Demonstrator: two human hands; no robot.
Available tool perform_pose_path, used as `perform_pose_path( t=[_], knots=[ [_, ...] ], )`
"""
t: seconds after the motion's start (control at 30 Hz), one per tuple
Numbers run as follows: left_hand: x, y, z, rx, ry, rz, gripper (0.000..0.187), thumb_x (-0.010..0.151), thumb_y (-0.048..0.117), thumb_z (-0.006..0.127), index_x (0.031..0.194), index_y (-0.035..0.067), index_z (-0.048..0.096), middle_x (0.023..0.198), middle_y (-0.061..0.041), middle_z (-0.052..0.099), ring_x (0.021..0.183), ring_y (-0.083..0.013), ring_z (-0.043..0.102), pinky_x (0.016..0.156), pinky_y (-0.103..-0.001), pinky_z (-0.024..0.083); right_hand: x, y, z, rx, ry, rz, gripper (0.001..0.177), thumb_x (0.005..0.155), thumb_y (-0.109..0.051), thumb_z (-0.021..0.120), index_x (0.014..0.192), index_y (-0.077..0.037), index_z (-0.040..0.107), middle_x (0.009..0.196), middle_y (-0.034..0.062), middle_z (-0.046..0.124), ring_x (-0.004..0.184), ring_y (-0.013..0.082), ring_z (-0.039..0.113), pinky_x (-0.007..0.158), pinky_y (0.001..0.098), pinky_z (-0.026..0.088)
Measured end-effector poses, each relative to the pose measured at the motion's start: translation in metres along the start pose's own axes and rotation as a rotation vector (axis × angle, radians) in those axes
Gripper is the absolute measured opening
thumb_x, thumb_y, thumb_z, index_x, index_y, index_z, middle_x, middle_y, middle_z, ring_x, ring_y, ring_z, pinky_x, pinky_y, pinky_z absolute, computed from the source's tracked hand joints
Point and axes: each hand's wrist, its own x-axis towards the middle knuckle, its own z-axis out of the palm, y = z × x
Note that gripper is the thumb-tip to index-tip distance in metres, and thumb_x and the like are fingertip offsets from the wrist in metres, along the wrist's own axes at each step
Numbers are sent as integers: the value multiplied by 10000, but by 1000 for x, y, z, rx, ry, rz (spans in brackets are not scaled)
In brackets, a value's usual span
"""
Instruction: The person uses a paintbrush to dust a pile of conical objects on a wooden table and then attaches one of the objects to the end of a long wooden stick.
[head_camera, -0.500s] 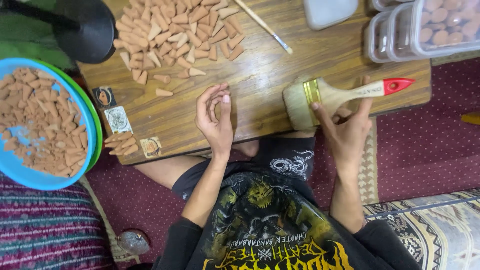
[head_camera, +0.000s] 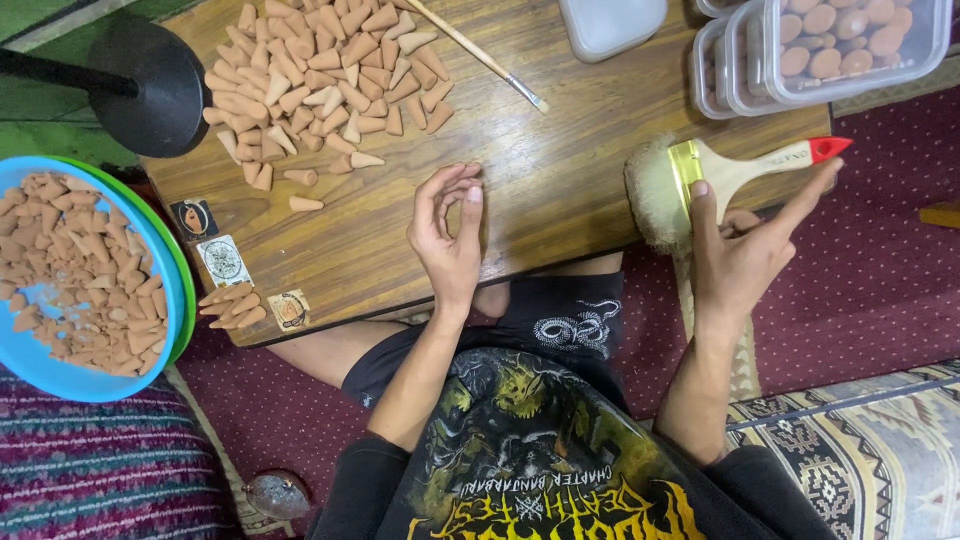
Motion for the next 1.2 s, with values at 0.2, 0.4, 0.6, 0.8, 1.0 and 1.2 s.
perform_pose_path(
  t=[0.2,0.4,0.6,0.8,1.0,1.2],
  knots=[
    [-2,-3,3,16,-13,10,239,1042,155,621,1249,37,615,1213,-147,712,1124,-235,714,987,-314,594,13,-3,-3,-64,107,-208,474,1191,-72,781,1486,25,423,627,-33,515,441,89,403,405,241,294],
    [-6,-3,-25,785,-220,211,540,1064,405,604,1532,158,496,1670,-196,268,1560,-437,178,1227,-693,81,-15,-83,26,-16,-84,-652,255,1038,-24,662,1292,-38,672,1215,160,697,1139,361,679,977,454,510],
    [-26,-26,-51,1053,-461,200,677,1046,492,537,1599,135,381,1686,-251,160,1569,-444,87,1217,-703,17,-49,-99,95,-241,-395,-778,539,1119,-299,482,1549,26,456,1639,239,353,1523,394,292,1239,517,191],
    [-40,-22,-69,991,-462,269,677,1057,453,570,1626,177,330,1692,-221,208,1585,-414,130,1248,-648,67,-55,-99,104,-245,-316,-902,508,1082,-248,559,1522,3,526,1611,189,444,1494,349,390,1237,489,214],
    [-45,-21,-88,914,-478,222,639,1033,376,632,1590,157,410,1686,-179,261,1585,-358,167,1237,-661,65,-71,-117,114,-188,-376,-964,429,1055,-166,579,1459,-22,593,1572,156,510,1467,328,451,1221,490,292],
    [-53,-11,-110,905,-451,181,572,1054,371,607,1562,160,452,1682,-137,286,1582,-306,178,1220,-682,16,-73,-123,122,-139,-421,-976,421,1035,-137,637,1447,-52,625,1560,123,536,1466,315,451,1219,497,289]
  ],
)
